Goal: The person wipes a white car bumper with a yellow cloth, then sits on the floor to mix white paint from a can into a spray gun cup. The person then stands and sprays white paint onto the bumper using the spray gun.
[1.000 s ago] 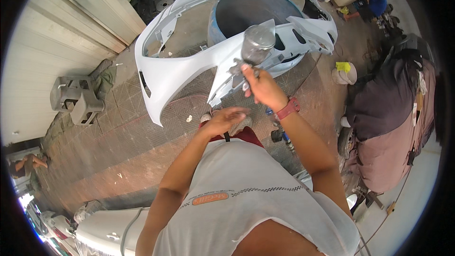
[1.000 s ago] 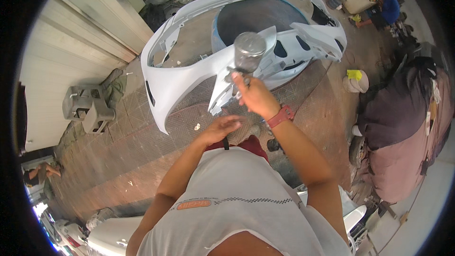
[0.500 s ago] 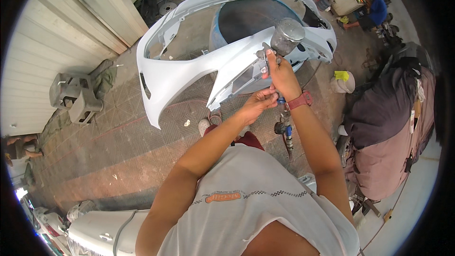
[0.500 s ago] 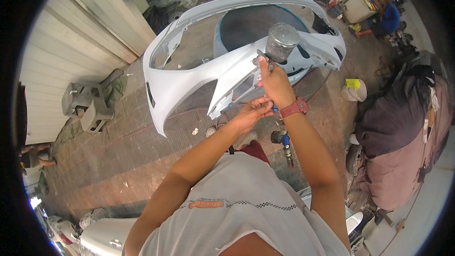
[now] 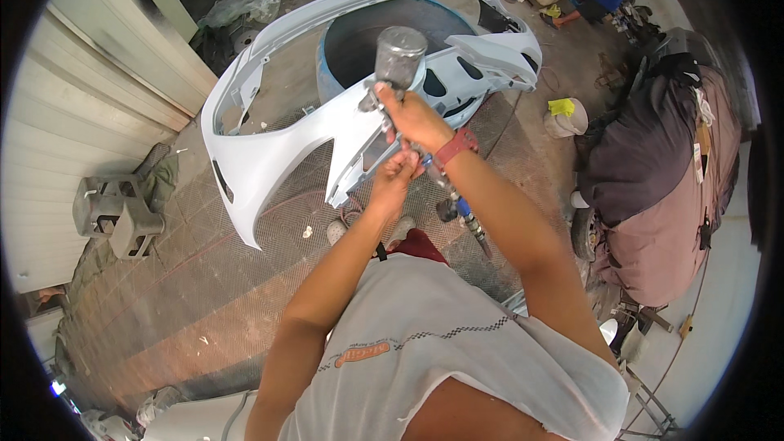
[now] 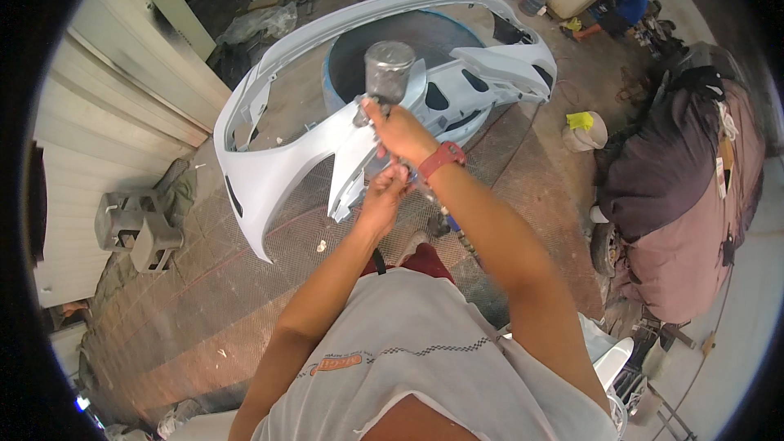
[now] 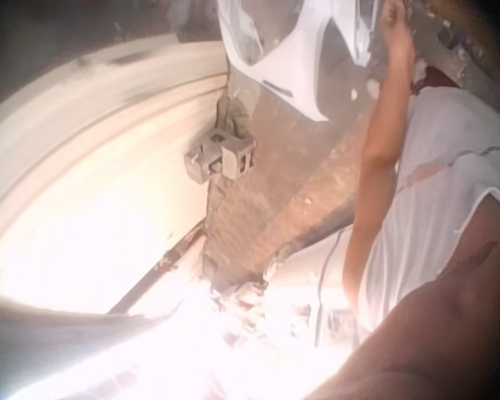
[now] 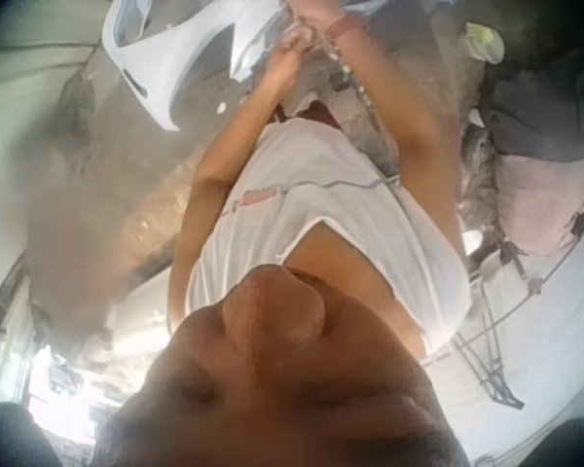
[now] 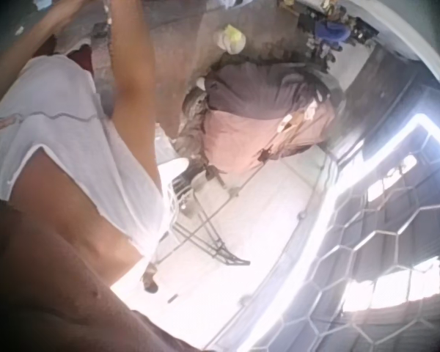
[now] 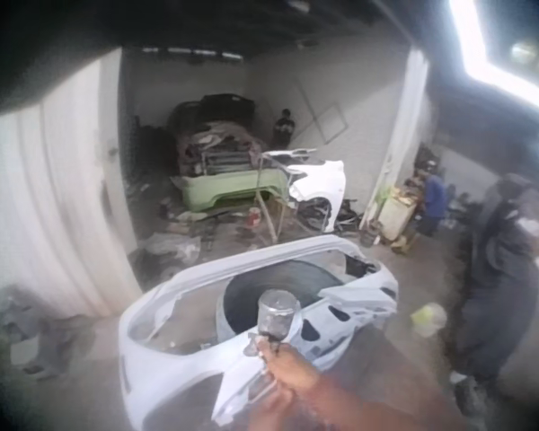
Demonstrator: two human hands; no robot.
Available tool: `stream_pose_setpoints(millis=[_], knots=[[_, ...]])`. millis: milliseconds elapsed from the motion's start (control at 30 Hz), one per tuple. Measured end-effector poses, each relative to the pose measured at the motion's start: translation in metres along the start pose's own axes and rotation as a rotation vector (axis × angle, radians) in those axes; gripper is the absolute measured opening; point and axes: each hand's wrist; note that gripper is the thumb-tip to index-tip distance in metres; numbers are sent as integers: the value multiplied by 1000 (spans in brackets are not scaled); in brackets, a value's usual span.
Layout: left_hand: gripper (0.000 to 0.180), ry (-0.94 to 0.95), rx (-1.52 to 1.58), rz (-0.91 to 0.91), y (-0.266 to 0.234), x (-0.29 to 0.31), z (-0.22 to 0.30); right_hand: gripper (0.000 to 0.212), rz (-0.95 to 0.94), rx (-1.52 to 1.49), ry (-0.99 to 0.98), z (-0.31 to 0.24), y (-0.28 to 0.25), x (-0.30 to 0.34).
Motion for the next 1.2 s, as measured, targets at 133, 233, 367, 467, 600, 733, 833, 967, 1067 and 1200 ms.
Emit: stream_pose_setpoints(millis=[133, 233, 367, 467, 600, 733, 833, 967, 1067, 1200], knots=[[57, -100, -181, -98, 15, 0, 11, 78, 175, 23, 11, -2, -57, -31], [65, -231, -317, -267, -27, 31, 12, 80, 287, 7, 5, -3, -100, -53], [71, -407, -429, -120, -131, 104, -27, 80, 382, 2, 48, -2, -152, -72], [64, -467, -704, 188, -219, 185, -68, 78, 444, -6, 26, 9, -174, -72], [44, -728, -1071, 499, -303, 313, -108, 76, 401, 49, 6, 35, -181, -43], [39, -1020, -819, 773, -312, 377, -136, 73, 191, 45, -8, 67, -159, 10], [36, -703, -1083, 402, -303, 368, -135, 72, 39, -52, -27, 85, -144, 32], [34, -659, -702, 624, -277, 309, -136, 71, 36, -168, -37, 88, -149, 17], [40, -580, -932, 604, -249, 256, -130, 69, 224, -169, -99, 75, -168, -14], [49, -445, -966, 648, -218, 212, -119, 69, 327, -223, -178, 49, -207, -55]])
Point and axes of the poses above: each hand's wrist, its own x-axis away from the middle knuckle, its own y-axis out of the palm, z = x × y, and after that the axes turned 8 degrees about y, right-handed
